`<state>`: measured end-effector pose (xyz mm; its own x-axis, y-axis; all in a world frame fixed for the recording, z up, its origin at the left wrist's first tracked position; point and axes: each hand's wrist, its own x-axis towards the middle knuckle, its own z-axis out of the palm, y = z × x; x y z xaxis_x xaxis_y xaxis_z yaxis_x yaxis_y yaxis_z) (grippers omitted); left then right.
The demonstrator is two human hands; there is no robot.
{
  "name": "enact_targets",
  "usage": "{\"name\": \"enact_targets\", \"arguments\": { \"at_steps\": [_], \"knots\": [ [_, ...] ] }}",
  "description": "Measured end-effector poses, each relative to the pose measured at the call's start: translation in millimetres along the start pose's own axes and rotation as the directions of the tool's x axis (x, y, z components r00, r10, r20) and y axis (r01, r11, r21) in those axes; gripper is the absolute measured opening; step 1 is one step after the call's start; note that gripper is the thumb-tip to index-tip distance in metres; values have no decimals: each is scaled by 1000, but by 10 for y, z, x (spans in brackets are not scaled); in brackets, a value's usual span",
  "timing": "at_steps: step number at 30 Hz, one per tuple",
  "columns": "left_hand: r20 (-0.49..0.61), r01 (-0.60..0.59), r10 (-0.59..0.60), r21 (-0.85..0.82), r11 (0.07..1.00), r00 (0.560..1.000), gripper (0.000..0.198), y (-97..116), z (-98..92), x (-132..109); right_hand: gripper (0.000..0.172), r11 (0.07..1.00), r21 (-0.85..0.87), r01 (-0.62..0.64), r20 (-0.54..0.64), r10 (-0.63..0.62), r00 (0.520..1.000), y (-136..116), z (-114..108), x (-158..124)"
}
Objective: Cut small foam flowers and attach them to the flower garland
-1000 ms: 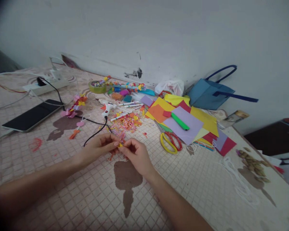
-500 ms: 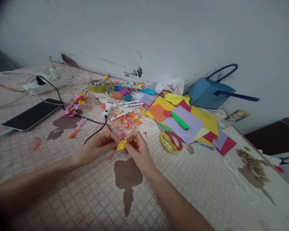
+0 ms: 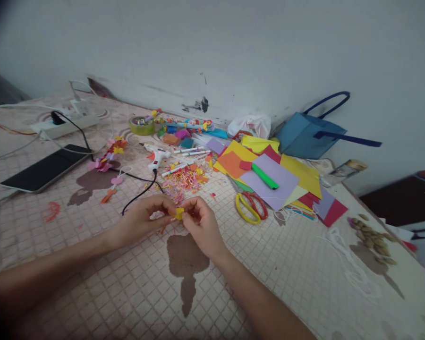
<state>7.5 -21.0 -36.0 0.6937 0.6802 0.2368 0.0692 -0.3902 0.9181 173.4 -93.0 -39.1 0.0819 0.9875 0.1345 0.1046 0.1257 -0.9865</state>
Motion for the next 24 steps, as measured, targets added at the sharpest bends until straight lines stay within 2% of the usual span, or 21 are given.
{"name": "enact_targets", "arguments": {
  "at_steps": [5,8,14,24],
  "knots": [
    [37,170,-166,-265,949,985,16,-26,9,32,19,998,55,25,7,-25,1000,21,28,-8],
    [51,238,-235,-357,903,971,18,-63,18,34,21,998,56,27,22,-28,999,25,45,-14],
    [28,248,-261,-423,871,965,23,-40,34,23,15,994,103,-37,31,34,999,25,45,-2],
    [33,251,-263,-427,869,964,26,14,52,27,15,997,73,-19,40,16,999,15,50,-19]
  ]
}}
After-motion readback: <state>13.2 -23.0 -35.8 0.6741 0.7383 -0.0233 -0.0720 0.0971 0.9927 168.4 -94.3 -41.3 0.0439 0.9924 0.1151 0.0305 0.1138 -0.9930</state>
